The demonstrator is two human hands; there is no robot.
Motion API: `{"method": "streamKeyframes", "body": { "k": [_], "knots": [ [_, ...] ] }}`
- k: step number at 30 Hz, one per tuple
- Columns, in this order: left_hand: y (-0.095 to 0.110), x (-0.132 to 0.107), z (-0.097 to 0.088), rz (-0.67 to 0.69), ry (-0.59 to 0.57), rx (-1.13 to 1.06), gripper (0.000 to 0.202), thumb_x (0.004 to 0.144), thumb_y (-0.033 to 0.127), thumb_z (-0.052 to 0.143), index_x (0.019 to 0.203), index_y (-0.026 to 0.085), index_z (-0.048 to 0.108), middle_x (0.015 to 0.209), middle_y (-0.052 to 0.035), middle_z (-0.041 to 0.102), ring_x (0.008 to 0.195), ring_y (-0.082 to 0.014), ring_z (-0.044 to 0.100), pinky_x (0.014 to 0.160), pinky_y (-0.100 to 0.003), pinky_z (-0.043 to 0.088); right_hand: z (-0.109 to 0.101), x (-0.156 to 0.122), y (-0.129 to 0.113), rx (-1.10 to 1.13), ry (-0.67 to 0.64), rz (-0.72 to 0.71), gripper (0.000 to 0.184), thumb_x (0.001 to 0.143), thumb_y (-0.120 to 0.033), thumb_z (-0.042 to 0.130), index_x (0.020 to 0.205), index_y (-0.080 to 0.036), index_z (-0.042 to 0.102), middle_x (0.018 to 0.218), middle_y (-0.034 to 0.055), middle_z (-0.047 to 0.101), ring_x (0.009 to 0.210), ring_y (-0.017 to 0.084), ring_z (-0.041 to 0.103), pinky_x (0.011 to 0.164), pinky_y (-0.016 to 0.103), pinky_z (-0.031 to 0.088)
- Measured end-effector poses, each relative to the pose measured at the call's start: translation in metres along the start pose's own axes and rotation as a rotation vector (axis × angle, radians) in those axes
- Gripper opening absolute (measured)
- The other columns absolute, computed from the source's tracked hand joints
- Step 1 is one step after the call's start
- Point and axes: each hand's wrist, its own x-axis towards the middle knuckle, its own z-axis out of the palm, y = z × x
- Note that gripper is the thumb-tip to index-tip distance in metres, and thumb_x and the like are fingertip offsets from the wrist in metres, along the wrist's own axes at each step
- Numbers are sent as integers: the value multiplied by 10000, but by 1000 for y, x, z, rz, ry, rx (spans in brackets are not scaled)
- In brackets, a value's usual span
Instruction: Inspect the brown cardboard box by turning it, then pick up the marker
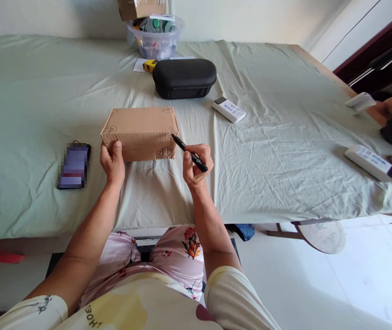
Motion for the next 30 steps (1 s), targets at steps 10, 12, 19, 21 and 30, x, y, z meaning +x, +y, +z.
{"method": "streamKeyframes", "body": {
  "k": [10, 12, 19, 21, 30],
  "knots": [
    [0, 1, 1, 24, 13, -3, 772, 907, 836, 608, 1264, 156, 684, 1249, -139, 789, 1169, -262, 758, 1067, -389, 588, 0, 1, 1, -42, 7, 36, 284, 1041, -472, 574, 892, -250, 669, 737, -14, 614, 646, 150, 601, 689, 363, 505],
    [-1, 1, 1, 24, 9, -7, 759, 914, 826, 607, 1268, 159, 683, 1246, -138, 789, 1164, -259, 760, 1063, -388, 589, 1, 2, 2, -11, 46, 31, 275, 1040, -474, 576, 909, -251, 668, 756, -13, 618, 637, 143, 596, 674, 353, 501],
    [-3, 2, 2, 10, 1, -44, 782, 891, 841, 617, 1284, 167, 674, 1265, -143, 771, 1193, -269, 740, 1074, -395, 572, 2, 0, 3, 33, -16, 18, 219, 1021, -436, 619, 927, -253, 693, 742, -21, 612, 664, 144, 611, 696, 343, 513],
    [-3, 2, 1, 0, 0, -48, 778, 886, 838, 625, 1277, 168, 677, 1260, -143, 774, 1183, -266, 741, 1072, -395, 573, 2, -1, 3, 24, -14, 52, 246, 1020, -455, 615, 907, -249, 686, 725, -23, 597, 648, 143, 603, 690, 345, 512],
    [-6, 1, 3, -36, -24, -41, 664, 964, 700, 642, 1364, 170, 639, 1381, -158, 739, 1287, -246, 721, 1143, -372, 548, -2, 10, 21, -145, 200, 188, 332, 1045, -540, 479, 1042, -254, 648, 945, 41, 633, 794, 174, 650, 800, 394, 560]
  ]
}}
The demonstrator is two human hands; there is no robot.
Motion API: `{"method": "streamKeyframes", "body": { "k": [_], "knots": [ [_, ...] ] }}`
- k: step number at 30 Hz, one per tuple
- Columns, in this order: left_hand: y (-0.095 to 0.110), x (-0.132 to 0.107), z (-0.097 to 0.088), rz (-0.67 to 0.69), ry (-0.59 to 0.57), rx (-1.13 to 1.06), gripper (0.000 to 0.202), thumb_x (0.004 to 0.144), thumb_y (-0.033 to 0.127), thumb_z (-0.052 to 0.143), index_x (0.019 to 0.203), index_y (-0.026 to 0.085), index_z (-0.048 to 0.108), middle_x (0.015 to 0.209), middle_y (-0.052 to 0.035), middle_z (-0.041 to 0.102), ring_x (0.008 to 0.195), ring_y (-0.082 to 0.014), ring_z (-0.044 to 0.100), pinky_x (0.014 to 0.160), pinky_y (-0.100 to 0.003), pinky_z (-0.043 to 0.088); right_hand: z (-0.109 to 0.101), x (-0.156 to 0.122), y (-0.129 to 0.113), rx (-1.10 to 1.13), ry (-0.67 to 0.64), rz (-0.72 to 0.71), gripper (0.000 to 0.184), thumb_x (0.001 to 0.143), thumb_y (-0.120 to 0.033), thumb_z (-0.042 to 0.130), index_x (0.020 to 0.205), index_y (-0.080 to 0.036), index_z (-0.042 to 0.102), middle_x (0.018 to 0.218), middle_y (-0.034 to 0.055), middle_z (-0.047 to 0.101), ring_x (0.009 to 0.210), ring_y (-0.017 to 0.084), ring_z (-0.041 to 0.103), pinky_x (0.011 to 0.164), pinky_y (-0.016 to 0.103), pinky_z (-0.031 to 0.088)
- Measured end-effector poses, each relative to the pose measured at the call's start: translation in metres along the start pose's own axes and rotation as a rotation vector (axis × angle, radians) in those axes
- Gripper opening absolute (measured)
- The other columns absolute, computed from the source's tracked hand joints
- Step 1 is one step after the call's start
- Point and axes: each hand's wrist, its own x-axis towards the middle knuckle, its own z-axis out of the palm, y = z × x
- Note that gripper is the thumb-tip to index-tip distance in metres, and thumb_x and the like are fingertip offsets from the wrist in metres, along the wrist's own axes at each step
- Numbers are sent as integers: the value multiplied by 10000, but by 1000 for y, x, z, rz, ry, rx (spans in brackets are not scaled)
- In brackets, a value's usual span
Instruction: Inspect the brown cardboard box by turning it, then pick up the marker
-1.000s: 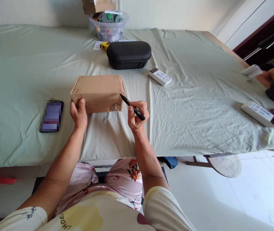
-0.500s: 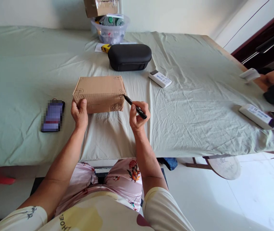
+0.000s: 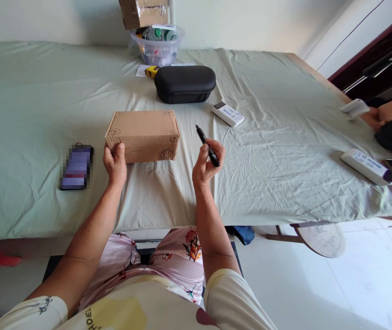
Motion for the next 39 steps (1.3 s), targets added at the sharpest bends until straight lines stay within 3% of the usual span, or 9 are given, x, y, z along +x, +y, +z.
{"method": "streamKeyframes", "body": {
  "k": [3, 7, 15, 20, 25, 28, 31, 35, 39],
  "knots": [
    [-5, -1, 2, -18, -24, 21, 627, 988, 663, 627, 1372, 168, 620, 1406, -170, 721, 1322, -245, 705, 1167, -380, 531, 3, 4, 21, -138, -185, 47, 260, 1001, -440, 556, 1103, -254, 706, 1020, 58, 681, 932, 203, 666, 892, 411, 562],
    [-9, -1, 4, -37, -93, 5, 561, 1004, 589, 635, 1401, 198, 573, 1420, -153, 711, 1347, -233, 686, 1194, -392, 504, 5, -1, 50, -431, -449, 126, 360, 887, -394, 667, 1209, -252, 743, 1088, 103, 708, 1003, 264, 648, 956, 495, 539],
    [-3, -3, 5, -32, -84, -56, 466, 983, 485, 622, 1348, 200, 568, 1421, -162, 708, 1353, -241, 687, 1179, -394, 516, 3, -9, 57, -744, -663, 190, 391, 847, -380, 750, 1216, -261, 792, 1214, 157, 686, 1143, 334, 590, 1015, 588, 463],
    [1, -2, 6, -47, -59, -58, 392, 979, 366, 591, 1330, 196, 554, 1364, -160, 736, 1257, -224, 736, 1129, -374, 547, 4, -9, 53, -740, -657, 218, 402, 876, -404, 740, 1253, -268, 776, 1260, 165, 689, 1179, 347, 597, 1042, 611, 449],
    [1, 1, 4, -51, 23, 37, 380, 961, 264, 584, 1331, 184, 561, 1352, -161, 730, 1217, -216, 735, 1009, -340, 585, 7, -9, 53, -631, -498, 137, 325, 916, -353, 657, 1216, -273, 759, 1246, 138, 732, 1159, 322, 622, 1013, 557, 473],
    [6, 1, 2, -28, 70, 100, 429, 939, 200, 567, 1367, 177, 553, 1359, -163, 710, 1227, -221, 715, 981, -336, 589, 11, -8, 49, -560, -412, 56, 260, 940, -290, 586, 1122, -252, 768, 1148, 117, 773, 1089, 284, 654, 973, 486, 494],
    [15, 1, -3, 23, 149, 181, 478, 912, 153, 553, 1389, 171, 551, 1399, -178, 671, 1265, -237, 683, 1020, -361, 575, 15, -9, 43, -476, -443, -15, 262, 946, -256, 538, 1054, -225, 774, 1029, 112, 796, 994, 260, 683, 939, 446, 511],
    [28, 8, -22, 114, 214, 280, 507, 902, 149, 555, 1409, 149, 551, 1454, -203, 625, 1323, -276, 646, 1108, -422, 532, 20, -12, 36, -385, -559, -47, 287, 926, -241, 532, 1072, -206, 777, 996, 124, 814, 957, 258, 715, 918, 429, 536],
    [30, 16, -68, 74, 215, 466, 565, 902, 191, 579, 1463, 140, 530, 1477, -201, 624, 1389, -299, 616, 1203, -448, 483, 21, -12, 32, -331, -551, 8, 279, 926, -239, 517, 1040, -206, 769, 974, 123, 818, 917, 248, 738, 903, 418, 566]
  ]
}}
